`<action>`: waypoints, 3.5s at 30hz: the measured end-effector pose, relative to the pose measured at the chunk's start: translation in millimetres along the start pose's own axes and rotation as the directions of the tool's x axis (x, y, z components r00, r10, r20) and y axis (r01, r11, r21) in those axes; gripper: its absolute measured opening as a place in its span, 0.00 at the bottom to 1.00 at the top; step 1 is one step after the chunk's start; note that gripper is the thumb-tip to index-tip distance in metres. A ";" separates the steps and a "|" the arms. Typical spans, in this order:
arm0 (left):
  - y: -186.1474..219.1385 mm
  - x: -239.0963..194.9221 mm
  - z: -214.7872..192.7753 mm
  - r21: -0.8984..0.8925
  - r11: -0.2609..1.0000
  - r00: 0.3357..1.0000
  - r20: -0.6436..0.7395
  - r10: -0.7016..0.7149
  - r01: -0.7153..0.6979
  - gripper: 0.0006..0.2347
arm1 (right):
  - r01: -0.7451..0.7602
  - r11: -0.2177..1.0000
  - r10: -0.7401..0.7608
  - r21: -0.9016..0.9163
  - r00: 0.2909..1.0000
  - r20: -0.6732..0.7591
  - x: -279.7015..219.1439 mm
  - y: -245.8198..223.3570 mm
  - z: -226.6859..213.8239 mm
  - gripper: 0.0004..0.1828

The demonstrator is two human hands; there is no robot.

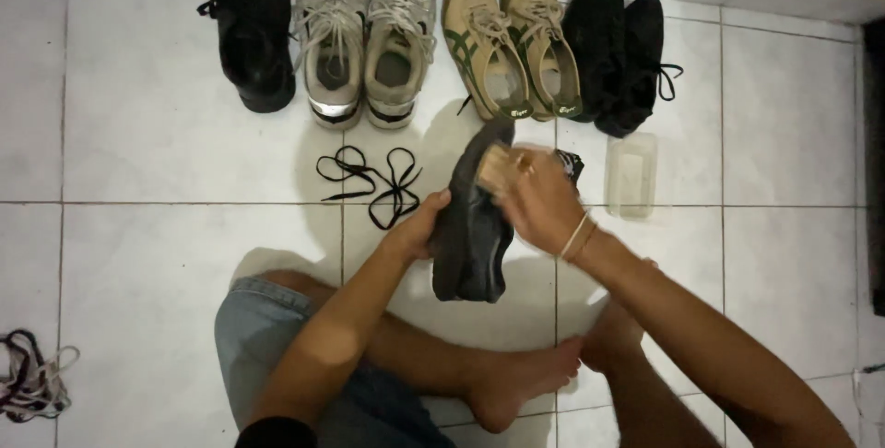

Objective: The person sits on a tiled floor and scrubs a black shoe with a sponge. They repeatedly dip the sponge into a small container of liquid and scrub the shoe's upper and sole. Several other pairs of shoes and loose laces are visible on the floor nearby.

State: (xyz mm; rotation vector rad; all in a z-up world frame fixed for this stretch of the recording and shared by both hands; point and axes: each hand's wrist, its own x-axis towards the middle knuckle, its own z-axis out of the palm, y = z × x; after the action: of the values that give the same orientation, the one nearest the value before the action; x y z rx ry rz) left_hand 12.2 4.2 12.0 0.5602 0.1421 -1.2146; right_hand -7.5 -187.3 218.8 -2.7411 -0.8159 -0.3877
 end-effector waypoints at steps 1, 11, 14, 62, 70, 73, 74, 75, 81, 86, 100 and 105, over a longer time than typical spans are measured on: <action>-3.1 11.7 -15.5 -0.002 1.000 1.000 -0.004 0.002 -0.002 0.42 | 0.003 1.000 -0.003 0.004 1.000 0.001 -6.5 -18.1 2.3 0.15; -9.7 -5.7 16.1 0.033 0.999 0.991 0.134 0.025 -0.030 0.41 | -0.277 0.956 0.251 0.092 0.941 0.226 -5.5 -3.6 -24.9 0.13; -2.0 -6.2 16.6 0.018 0.999 0.995 0.097 0.029 -0.031 0.41 | -0.101 0.992 0.095 -0.075 0.992 -0.087 -7.1 18.9 -10.2 0.17; 3.6 -20.8 18.0 -0.054 0.980 0.981 -0.049 0.189 -0.192 0.33 | -0.792 0.547 0.799 -0.273 0.591 -0.113 -234.5 155.1 -15.9 0.32; -3.7 4.7 -23.2 -0.259 0.966 0.989 -0.147 -0.014 -0.024 0.29 | -0.705 0.703 0.711 0.095 0.693 -0.119 -119.8 83.1 -34.9 0.23; 11.9 -5.9 1.2 -0.235 0.971 0.970 -0.243 -0.016 -0.043 0.28 | -0.518 0.779 0.562 0.354 0.827 -0.026 -68.7 38.1 -22.9 0.28; 18.8 -5.2 5.5 -0.194 0.981 0.961 -0.275 -0.024 -0.031 0.30 | -0.429 0.797 0.481 0.425 0.876 -0.018 -53.2 26.6 -13.4 0.25; 25.8 -4.6 10.6 -0.152 0.988 0.951 -0.307 -0.031 -0.017 0.32 | -0.336 0.802 0.395 0.495 0.918 -0.017 -37.6 15.3 -4.5 0.22; 51.8 -27.0 52.5 -0.171 0.985 0.916 -0.393 -0.078 0.011 0.41 | -0.025 0.971 0.014 0.238 0.999 0.046 -9.8 -57.2 20.7 0.25; 42.5 -28.3 59.6 0.031 0.997 0.944 -0.323 -0.061 0.075 0.47 | 0.159 0.977 -0.174 0.146 0.980 0.097 -13.8 -73.2 -16.8 0.14; 38.8 -30.1 70.0 -0.069 0.996 0.950 -0.305 -0.069 0.051 0.47 | -0.412 0.731 0.525 0.545 0.849 -0.062 7.4 6.8 31.5 0.25; 43.7 -27.0 74.2 0.159 0.981 0.932 -0.327 0.155 -0.107 0.43 | -0.387 0.771 0.484 0.506 0.872 -0.070 -20.7 -33.8 43.9 0.27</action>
State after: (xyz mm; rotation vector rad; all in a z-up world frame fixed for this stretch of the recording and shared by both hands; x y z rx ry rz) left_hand 28.4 1.6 100.7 0.8869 0.3078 -0.9948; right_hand -35.4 -156.3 176.8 -2.2726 -0.1597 -0.2990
